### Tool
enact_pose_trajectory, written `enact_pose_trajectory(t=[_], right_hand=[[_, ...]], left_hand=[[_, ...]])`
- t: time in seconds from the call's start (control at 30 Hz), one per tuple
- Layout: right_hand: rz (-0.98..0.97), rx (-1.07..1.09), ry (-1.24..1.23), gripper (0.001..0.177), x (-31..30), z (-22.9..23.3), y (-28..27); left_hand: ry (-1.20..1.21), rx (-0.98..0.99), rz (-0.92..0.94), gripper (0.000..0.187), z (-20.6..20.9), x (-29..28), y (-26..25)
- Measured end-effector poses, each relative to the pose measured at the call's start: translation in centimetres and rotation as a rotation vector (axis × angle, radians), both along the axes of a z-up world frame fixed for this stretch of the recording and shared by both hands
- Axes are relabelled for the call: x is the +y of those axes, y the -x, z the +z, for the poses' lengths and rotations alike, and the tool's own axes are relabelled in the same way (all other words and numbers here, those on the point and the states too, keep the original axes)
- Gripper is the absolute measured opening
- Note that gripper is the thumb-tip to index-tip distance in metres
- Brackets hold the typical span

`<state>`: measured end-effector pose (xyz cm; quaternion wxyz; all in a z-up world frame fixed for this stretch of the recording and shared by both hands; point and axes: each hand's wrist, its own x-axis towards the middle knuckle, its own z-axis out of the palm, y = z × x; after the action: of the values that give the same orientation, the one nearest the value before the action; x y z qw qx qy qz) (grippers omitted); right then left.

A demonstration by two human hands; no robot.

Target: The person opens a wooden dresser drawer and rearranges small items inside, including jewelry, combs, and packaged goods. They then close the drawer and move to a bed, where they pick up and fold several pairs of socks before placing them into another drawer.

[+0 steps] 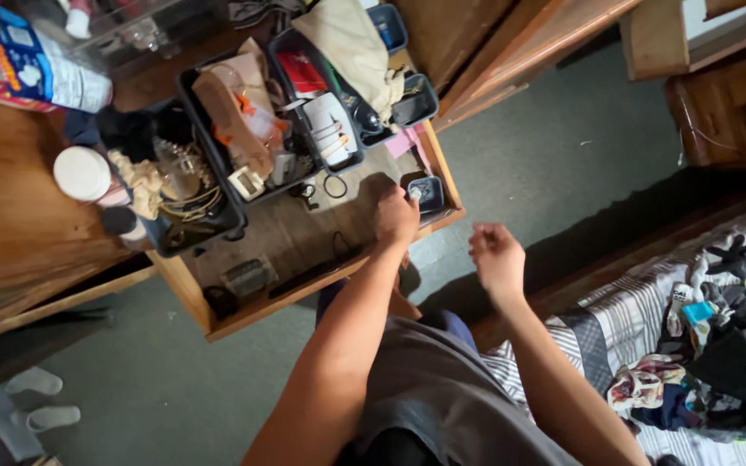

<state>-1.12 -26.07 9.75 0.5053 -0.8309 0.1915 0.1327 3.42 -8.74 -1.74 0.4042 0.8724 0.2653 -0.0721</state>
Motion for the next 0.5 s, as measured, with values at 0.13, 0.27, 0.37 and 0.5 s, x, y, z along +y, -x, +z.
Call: enact_pose_trajectory(t=[0.13,0.27,0.37,0.5], right_hand=[[-0.060,-0.019,-0.104,0.016,-0.2,-0.7,-0.7],[0.003,-0.101,-0.099,0.016,2.5,-3.6,-4.9],[0.123,-0.305,0.157,0.020,4.5,-6.8,-8.0],[0.377,-0.119,0.692,0.022,6.4,-8.8,-7.9]], left_hand=[[-0.384,-0.455,-0.137,0.017,7.1,0.7,-1.4],[-0.611,-0.673,-0.306,0.019,12.5,4.0,-6.8],[-0.689,-0.646,-0.474,0.032,14.3,6.2,-10.9],[-0.756,-0.519,-0.648,0.033,14.0,6.6,-12.9]])
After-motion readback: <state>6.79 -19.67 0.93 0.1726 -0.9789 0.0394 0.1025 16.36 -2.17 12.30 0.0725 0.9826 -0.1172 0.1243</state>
